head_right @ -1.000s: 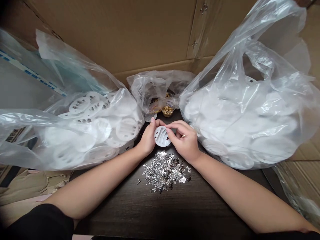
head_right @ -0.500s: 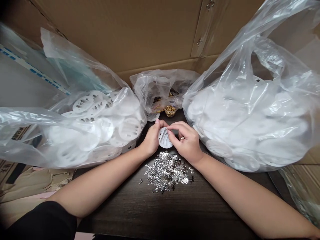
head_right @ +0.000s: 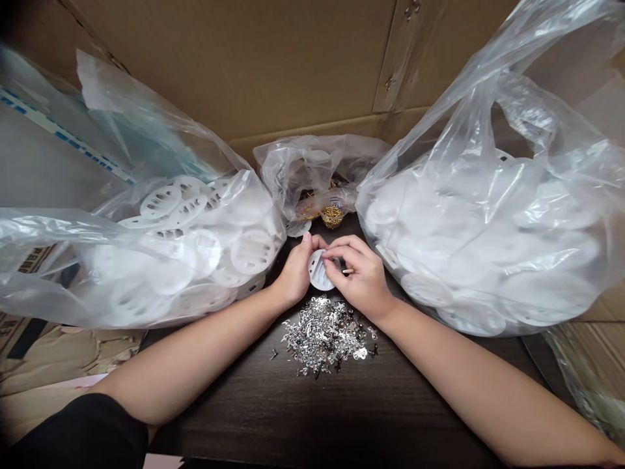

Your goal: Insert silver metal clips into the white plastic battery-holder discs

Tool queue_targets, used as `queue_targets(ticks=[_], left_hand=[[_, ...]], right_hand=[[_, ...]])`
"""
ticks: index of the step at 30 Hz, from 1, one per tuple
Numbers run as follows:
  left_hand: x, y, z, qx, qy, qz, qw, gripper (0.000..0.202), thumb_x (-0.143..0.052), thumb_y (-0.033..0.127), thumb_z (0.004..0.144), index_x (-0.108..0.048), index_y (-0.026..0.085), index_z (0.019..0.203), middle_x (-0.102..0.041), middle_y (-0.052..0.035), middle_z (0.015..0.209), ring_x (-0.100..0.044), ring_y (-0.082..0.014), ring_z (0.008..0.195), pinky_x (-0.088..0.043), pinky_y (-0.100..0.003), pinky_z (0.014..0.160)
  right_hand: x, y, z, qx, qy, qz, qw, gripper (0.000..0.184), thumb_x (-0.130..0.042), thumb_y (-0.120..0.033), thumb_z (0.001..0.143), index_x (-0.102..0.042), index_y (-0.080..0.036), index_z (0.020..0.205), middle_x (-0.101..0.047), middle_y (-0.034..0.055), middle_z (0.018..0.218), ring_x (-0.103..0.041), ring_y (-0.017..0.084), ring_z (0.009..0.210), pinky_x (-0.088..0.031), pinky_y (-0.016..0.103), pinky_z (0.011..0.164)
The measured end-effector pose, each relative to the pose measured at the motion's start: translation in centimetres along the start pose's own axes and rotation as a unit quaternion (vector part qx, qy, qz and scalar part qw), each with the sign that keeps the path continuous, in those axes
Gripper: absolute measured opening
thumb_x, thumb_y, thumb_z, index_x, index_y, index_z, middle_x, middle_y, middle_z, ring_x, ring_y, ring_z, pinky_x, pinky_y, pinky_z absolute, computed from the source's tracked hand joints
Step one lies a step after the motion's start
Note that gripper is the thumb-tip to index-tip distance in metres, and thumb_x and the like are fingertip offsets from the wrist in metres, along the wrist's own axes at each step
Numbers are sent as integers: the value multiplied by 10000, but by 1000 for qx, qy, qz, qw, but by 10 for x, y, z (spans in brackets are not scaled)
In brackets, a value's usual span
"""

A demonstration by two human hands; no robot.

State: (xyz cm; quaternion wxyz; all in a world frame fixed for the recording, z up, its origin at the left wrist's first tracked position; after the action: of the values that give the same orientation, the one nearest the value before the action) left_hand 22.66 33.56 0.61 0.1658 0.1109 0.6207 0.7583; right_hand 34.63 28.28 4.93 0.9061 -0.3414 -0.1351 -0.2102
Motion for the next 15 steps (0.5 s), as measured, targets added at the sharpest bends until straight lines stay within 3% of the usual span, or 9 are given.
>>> queue_targets(ticks=[9,12,15], left_hand=[[-1,1,-1,0,-4,2,1000,646,-269,688,1042,-560,169,793,-519,-23,702,-494,-134,671,-418,-288,675],[0,0,-1,1,0,4,1000,653,-274,696,1037,-567,166,792,-541,-31,724,-479,-131,667,-408,-286,659],[1,2,0,4,3,-7,1000,657,-293,714,1023,-568,165,788,-557,-36,727,-483,-130,661,-407,-285,647]], right_hand=[[1,-2,-1,3,3,-26,1000,177,-705,-111,890,-683,-171,1055,-648,43,1030,-371,34,535,-389,243,490],[0,-1,-2,8,3,-34,999,144,-706,-117,891,-692,-171,1024,-652,61,1055,-483,66,614,-444,258,539],[-1,-2,-1,12,-3,-34,999,118,-701,-116,894,-703,-178,994,-655,77,1064,-624,148,845,-539,309,682]])
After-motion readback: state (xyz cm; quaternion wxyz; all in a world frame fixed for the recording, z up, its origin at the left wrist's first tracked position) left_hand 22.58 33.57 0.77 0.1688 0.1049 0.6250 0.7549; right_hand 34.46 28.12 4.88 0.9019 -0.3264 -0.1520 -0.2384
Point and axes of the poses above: each hand's wrist, its own z-axis towards the middle knuckle, its own x-axis out of the back of the hand, y = z × x, the point moved 7 cm from there along z, towards the middle knuckle
